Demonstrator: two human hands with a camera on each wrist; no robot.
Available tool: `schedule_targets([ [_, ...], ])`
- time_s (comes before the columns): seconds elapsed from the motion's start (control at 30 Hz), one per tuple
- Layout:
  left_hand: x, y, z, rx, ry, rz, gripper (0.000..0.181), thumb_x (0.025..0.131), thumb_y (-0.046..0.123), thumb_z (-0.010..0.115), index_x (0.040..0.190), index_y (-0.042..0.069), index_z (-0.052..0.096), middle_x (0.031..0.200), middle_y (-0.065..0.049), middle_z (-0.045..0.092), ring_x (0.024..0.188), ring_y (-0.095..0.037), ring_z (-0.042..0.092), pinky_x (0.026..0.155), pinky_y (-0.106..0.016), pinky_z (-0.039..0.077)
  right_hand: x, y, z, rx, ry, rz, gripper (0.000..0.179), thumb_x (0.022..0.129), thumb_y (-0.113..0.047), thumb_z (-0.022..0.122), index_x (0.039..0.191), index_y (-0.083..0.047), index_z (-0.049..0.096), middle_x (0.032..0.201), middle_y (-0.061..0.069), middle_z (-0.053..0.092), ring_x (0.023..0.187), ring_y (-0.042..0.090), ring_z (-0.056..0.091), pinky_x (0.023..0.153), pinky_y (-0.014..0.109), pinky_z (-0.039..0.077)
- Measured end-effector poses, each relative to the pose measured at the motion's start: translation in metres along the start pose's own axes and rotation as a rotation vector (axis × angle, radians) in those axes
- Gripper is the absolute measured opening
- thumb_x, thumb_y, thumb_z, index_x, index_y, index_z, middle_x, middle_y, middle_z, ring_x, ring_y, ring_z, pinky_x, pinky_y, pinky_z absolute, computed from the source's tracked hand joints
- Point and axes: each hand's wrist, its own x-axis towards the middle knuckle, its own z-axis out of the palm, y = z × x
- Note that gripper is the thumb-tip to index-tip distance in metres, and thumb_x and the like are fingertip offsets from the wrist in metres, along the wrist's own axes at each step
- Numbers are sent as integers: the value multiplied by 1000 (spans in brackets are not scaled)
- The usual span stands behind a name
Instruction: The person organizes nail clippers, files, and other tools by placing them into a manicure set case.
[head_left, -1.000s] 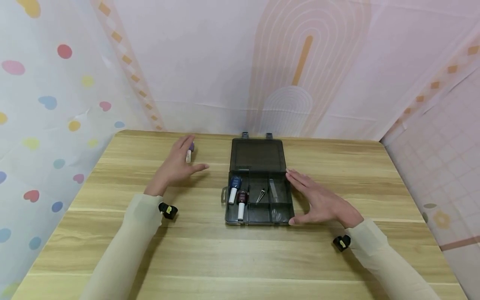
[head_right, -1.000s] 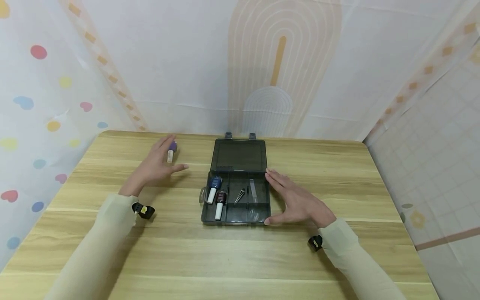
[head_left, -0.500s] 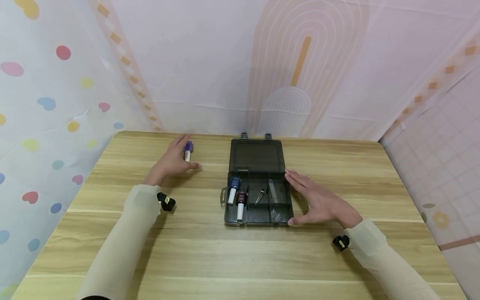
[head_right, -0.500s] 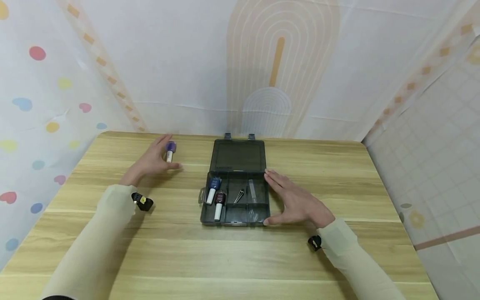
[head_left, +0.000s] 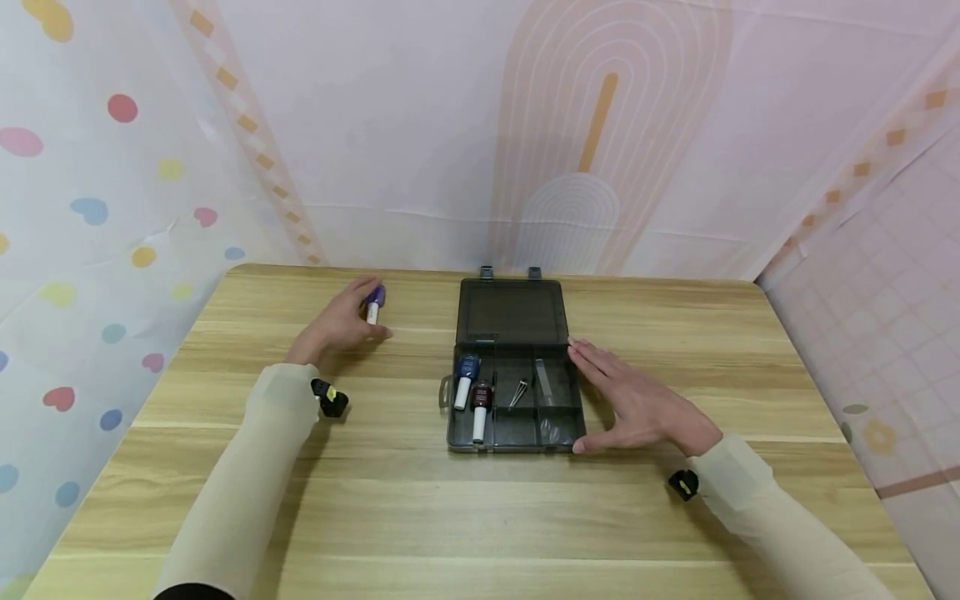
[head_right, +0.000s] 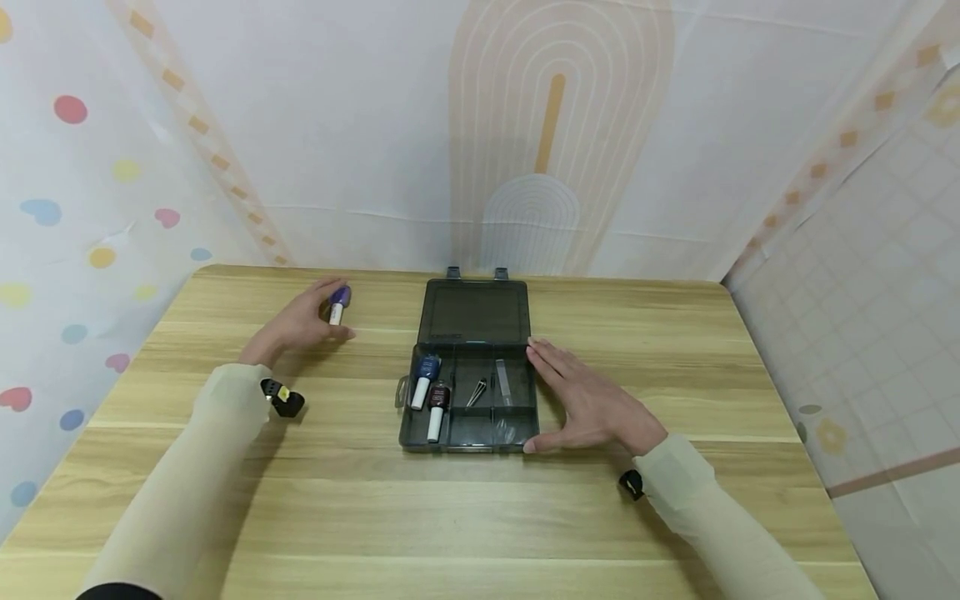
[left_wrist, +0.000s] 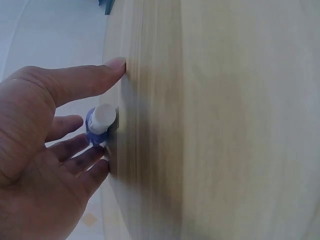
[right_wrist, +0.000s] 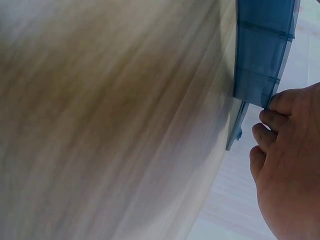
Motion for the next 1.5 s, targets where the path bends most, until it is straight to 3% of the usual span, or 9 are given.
schedule_targets([
  [0.27, 0, -2, -3, -62, -6, -27, 89, 92, 11, 77, 162, 0, 22, 170, -23, 16, 155, -47, 20, 125, -56, 25, 2, 0, 1, -14, 11, -6, 129, 77, -78, 72, 165, -5, 13, 174, 10, 8, 160, 32, 15, 127, 53, 24],
  [0.67, 1, -2, 2, -64, 55, -84, 92, 88, 18, 82, 158, -6, 28, 166, -27, 24, 151, -47, 30, 124, -51, 31, 4, 1, 0, 17, 3, -3, 129, 76, -76, 73, 165, -5, 13, 174, 10, 8, 160, 35, 16, 125, 56, 27],
  [1.0, -5, 6, 3, -41, 123, -62, 95, 82, 26, 89, 156, -4, 37, 163, -26, 31, 149, -50, 30, 123, -60, 28, 1, 2, -2, 39, -5, 18, 129, 76, -76, 74, 165, -7, 12, 175, 8, 6, 160, 35, 15, 124, 57, 29],
  [1.33, -20, 23, 12, -70, 196, -40, 92, 79, 29, 90, 153, -1, 44, 159, -23, 39, 140, -53, 44, 116, -59, 40, -2, 6, -2, 59, 7, 10, 129, 76, -75, 75, 165, -7, 13, 175, 8, 6, 160, 34, 16, 123, 56, 32],
  [1.5, -25, 30, 18, -80, 211, -8, 89, 79, 28, 90, 150, -3, 47, 156, -23, 43, 139, -50, 44, 115, -62, 39, -3, 6, -1, 63, 14, 5, 128, 76, -76, 74, 165, -7, 13, 175, 9, 8, 160, 34, 17, 122, 57, 33],
])
